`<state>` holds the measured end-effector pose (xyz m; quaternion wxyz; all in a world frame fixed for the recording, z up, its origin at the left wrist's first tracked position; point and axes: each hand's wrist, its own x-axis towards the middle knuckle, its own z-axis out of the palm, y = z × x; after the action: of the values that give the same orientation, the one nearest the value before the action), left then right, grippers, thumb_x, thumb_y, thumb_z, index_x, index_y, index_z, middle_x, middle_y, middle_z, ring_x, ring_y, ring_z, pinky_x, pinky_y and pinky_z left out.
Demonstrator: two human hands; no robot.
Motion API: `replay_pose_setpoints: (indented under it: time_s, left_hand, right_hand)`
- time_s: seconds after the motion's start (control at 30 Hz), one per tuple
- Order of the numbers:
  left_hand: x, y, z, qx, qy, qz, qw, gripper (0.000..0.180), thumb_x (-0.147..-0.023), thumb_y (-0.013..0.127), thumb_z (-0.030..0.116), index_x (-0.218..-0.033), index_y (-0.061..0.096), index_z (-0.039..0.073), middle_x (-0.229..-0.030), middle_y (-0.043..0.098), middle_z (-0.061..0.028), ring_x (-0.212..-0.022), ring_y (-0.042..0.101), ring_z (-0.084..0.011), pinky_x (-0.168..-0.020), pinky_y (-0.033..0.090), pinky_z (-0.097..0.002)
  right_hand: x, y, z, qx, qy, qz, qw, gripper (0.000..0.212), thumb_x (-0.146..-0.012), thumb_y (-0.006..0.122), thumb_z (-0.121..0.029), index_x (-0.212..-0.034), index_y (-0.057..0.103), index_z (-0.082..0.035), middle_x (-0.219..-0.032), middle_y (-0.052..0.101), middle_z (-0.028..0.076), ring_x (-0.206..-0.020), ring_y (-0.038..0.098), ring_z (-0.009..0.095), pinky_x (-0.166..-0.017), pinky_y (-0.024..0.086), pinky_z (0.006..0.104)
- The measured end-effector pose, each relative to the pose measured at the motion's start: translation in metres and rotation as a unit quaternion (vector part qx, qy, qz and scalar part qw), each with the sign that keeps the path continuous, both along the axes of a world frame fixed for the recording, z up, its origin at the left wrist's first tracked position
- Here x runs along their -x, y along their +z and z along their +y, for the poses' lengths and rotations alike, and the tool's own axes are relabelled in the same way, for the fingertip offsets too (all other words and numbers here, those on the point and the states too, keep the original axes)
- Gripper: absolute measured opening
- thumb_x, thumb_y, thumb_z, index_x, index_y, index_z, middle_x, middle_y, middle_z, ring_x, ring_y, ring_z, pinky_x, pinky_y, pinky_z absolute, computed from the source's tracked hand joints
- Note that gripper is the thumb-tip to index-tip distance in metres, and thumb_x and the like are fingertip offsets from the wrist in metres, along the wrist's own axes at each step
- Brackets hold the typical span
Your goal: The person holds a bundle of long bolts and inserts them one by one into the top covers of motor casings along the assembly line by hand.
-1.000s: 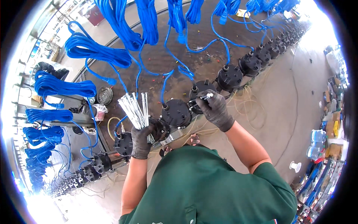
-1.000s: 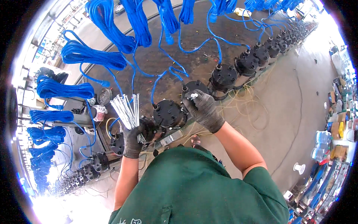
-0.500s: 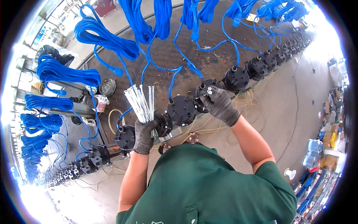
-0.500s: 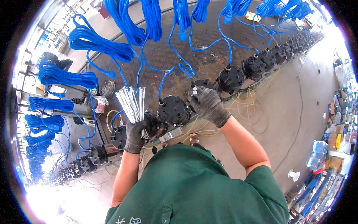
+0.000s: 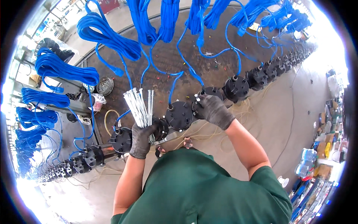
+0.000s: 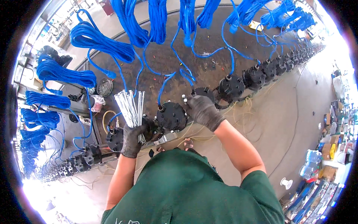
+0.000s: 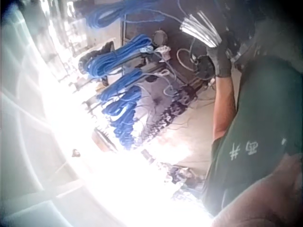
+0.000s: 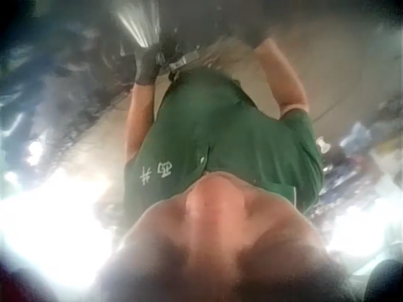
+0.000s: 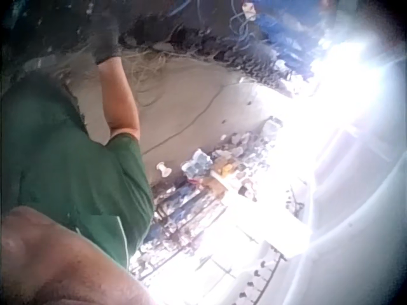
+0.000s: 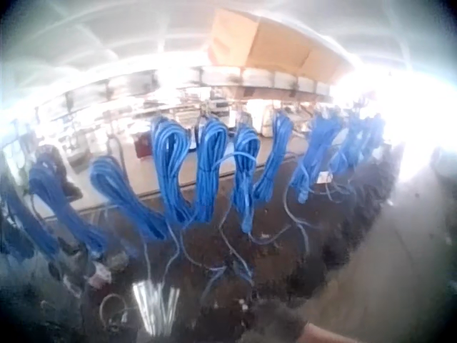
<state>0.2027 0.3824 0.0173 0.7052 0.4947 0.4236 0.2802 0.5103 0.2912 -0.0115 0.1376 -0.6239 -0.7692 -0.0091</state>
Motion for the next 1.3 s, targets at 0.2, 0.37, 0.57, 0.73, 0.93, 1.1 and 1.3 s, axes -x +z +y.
replay_pose_setpoints:
  time_s: [0.2,0.37,0.57,0.73,0.93,1.1,1.3]
  left_hand:
    - [0.004,-0.004,-0.001,0.034,0.037,-0.028,0.998,0.028,-0.079,0.065,0.006,-0.105,0.069,-0.002,-0.088,0.071,-0.0068,-0.075,0.067,-0.0151,-0.068,0.055,-0.03]
    - [0.0,-0.007,-0.002,0.045,0.06,-0.045,0.996,0.027,-0.078,0.068,0.007,-0.104,0.067,0.0,-0.085,0.068,-0.0043,-0.072,0.065,-0.0129,-0.065,0.054,-0.0282]
    - [-0.006,0.014,0.004,0.07,0.052,-0.035,0.996,0.03,-0.076,0.066,0.001,-0.106,0.065,0.0,-0.084,0.067,-0.0047,-0.069,0.062,-0.0121,-0.062,0.052,-0.0275]
    - [-0.002,0.008,0.007,0.043,0.047,-0.016,0.998,0.032,-0.074,0.068,0.001,-0.105,0.064,0.001,-0.084,0.067,-0.0052,-0.068,0.063,-0.0138,-0.061,0.052,-0.0284]
    - [0.003,0.001,0.008,0.021,0.04,0.006,0.999,0.033,-0.073,0.068,-0.001,-0.105,0.063,0.0,-0.084,0.067,-0.0055,-0.068,0.064,-0.0149,-0.062,0.054,-0.0299]
    - [0.001,0.008,0.007,0.031,0.039,-0.012,0.999,0.031,-0.073,0.068,-0.001,-0.104,0.064,0.0,-0.084,0.067,-0.0055,-0.068,0.063,-0.0147,-0.062,0.053,-0.03]
    - [0.002,0.014,0.003,0.086,0.025,-0.099,0.991,0.027,-0.075,0.068,0.005,-0.101,0.066,-0.001,-0.083,0.066,-0.0056,-0.067,0.06,-0.0134,-0.06,0.051,-0.0287]
  right_hand:
    - [-0.026,0.061,-0.025,0.027,-0.133,0.435,0.89,0.019,-0.097,0.068,-0.017,-0.111,0.07,-0.004,-0.087,0.071,0.007,-0.079,0.068,0.016,-0.07,0.055,0.0314]
    - [-0.069,0.086,-0.024,-0.064,-0.193,0.601,0.773,0.016,-0.098,0.069,-0.019,-0.1,0.067,-0.004,-0.075,0.067,0.003,-0.063,0.061,0.01,-0.059,0.049,0.0278]
    - [-0.088,0.02,0.007,-0.088,-0.238,0.379,0.89,0.025,-0.1,0.067,-0.028,-0.099,0.068,-0.003,-0.082,0.071,0.004,-0.07,0.065,0.013,-0.065,0.052,0.0317]
    - [-0.087,0.014,0.019,-0.139,-0.131,0.184,0.964,0.012,-0.096,0.068,-0.014,-0.106,0.067,-0.006,-0.086,0.068,0.011,-0.076,0.067,0.029,-0.069,0.053,0.0381]
    - [-0.087,0.01,0.024,-0.073,-0.256,0.416,0.87,0.012,-0.092,0.074,-0.015,-0.093,0.07,-0.004,-0.075,0.065,0.01,-0.07,0.065,0.026,-0.065,0.052,0.0361]
    - [-0.073,0.044,0.039,-0.068,-0.123,0.22,0.965,0.011,-0.094,0.072,-0.013,-0.089,0.07,-0.003,-0.076,0.068,0.01,-0.069,0.067,0.024,-0.064,0.052,0.0352]
    - [-0.09,0.044,0.05,0.051,-0.019,0.099,0.994,0.021,-0.094,0.068,-0.023,-0.097,0.071,-0.003,-0.087,0.069,0.018,-0.082,0.069,0.035,-0.07,0.054,0.0423]
